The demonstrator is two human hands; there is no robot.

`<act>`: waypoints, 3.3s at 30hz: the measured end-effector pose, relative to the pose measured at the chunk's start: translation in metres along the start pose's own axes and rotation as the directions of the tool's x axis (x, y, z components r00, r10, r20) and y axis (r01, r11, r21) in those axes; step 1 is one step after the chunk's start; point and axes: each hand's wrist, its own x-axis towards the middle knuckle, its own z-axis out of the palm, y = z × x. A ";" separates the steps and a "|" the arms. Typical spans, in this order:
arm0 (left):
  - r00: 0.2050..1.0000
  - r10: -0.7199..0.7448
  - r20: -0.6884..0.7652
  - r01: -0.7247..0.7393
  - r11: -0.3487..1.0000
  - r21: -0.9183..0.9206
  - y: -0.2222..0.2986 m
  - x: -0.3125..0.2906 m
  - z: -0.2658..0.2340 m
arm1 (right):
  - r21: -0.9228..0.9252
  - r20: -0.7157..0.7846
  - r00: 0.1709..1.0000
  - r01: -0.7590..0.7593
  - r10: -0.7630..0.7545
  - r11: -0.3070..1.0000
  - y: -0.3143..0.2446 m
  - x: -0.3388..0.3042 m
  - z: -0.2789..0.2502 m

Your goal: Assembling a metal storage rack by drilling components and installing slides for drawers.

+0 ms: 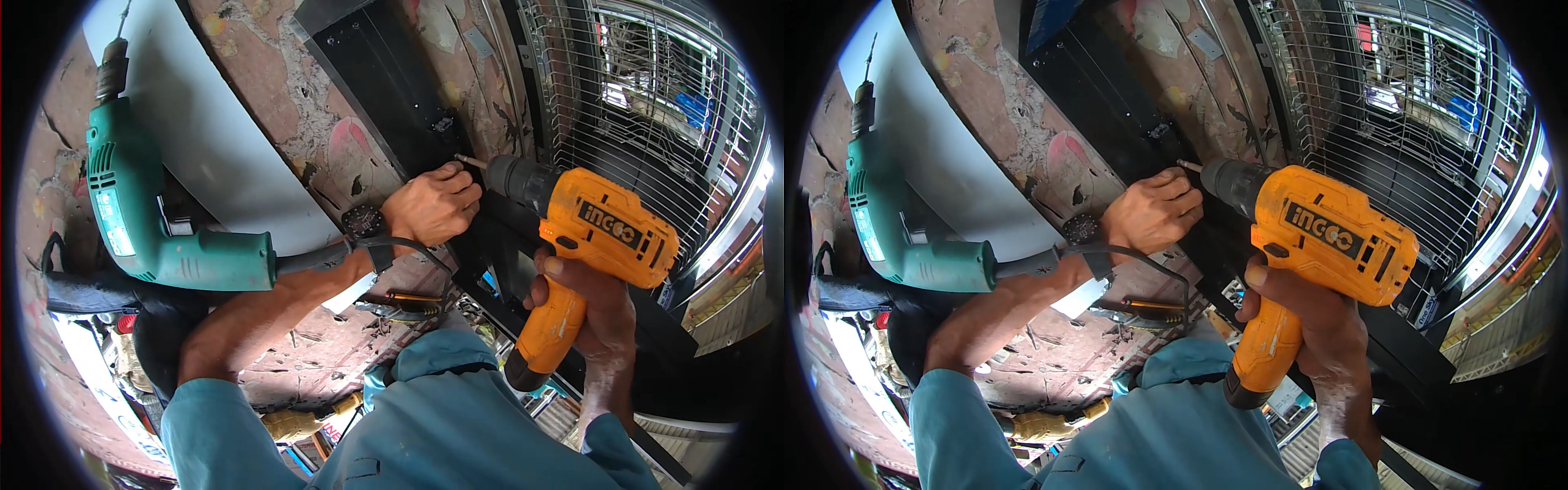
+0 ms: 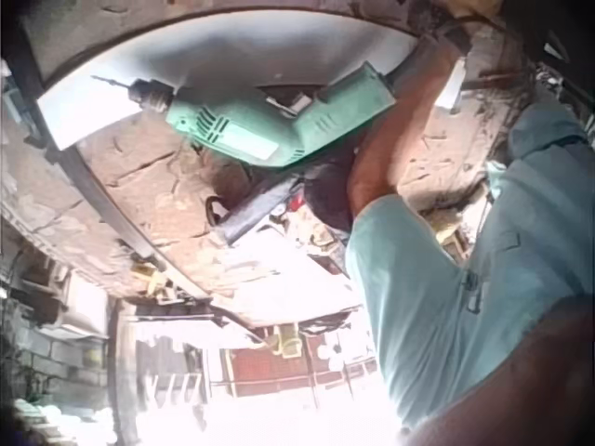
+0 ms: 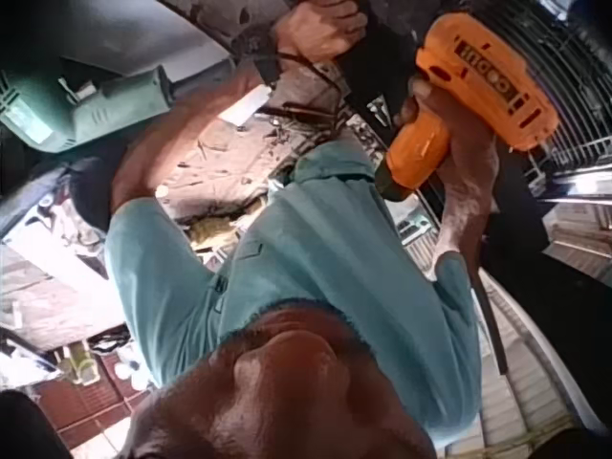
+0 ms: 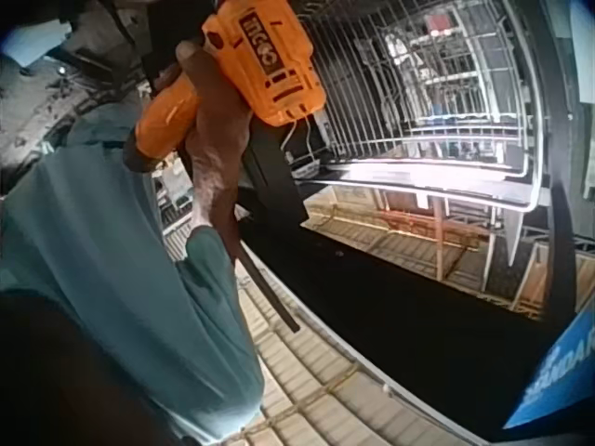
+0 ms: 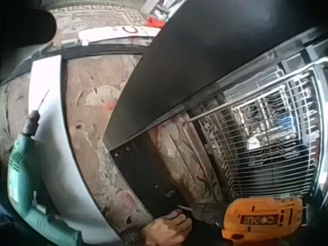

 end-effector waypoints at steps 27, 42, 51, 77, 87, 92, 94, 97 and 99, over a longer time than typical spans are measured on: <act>0.999 -0.030 -0.012 0.030 1.000 0.001 0.003 -0.003 0.004 | -0.023 0.013 0.997 0.070 -0.070 0.997 -0.003 0.004 0.002; 1.000 -0.023 -0.020 0.024 0.999 0.027 0.003 -0.004 0.005 | -0.031 0.031 0.994 0.105 -0.104 0.994 0.002 -0.002 0.007; 0.999 0.032 -0.038 -0.031 0.999 0.034 -0.004 -0.007 0.002 | -0.078 0.049 0.974 0.224 -0.221 0.971 0.023 -0.027 0.000; 0.973 -0.044 0.226 -0.093 0.823 0.560 0.017 -0.004 -0.028 | -0.179 0.770 -0.151 0.881 -0.619 -0.437 0.326 -0.011 0.063; 0.877 -0.384 0.287 0.101 0.733 0.672 0.042 -0.102 -0.053 | -0.061 0.643 0.359 0.905 -0.677 0.421 0.351 -0.021 -0.047; 0.641 -0.617 0.457 0.260 0.734 0.627 0.067 -0.104 -0.070 | -0.116 0.391 0.795 0.543 -0.465 0.832 0.398 -0.026 -0.197; 0.624 -0.595 0.506 0.154 0.729 0.667 0.071 -0.106 -0.076 | -0.010 0.479 0.721 0.576 -0.501 0.818 0.396 -0.061 -0.252; 0.646 -0.648 0.404 0.419 0.743 0.521 0.068 -0.129 -0.096 | -0.006 0.464 0.580 0.758 -0.669 0.653 0.361 -0.141 -0.334; 0.650 -0.754 0.092 0.589 0.577 0.566 0.126 -0.097 -0.078 | 0.115 0.155 0.437 0.883 -0.886 0.455 0.368 -0.156 -0.381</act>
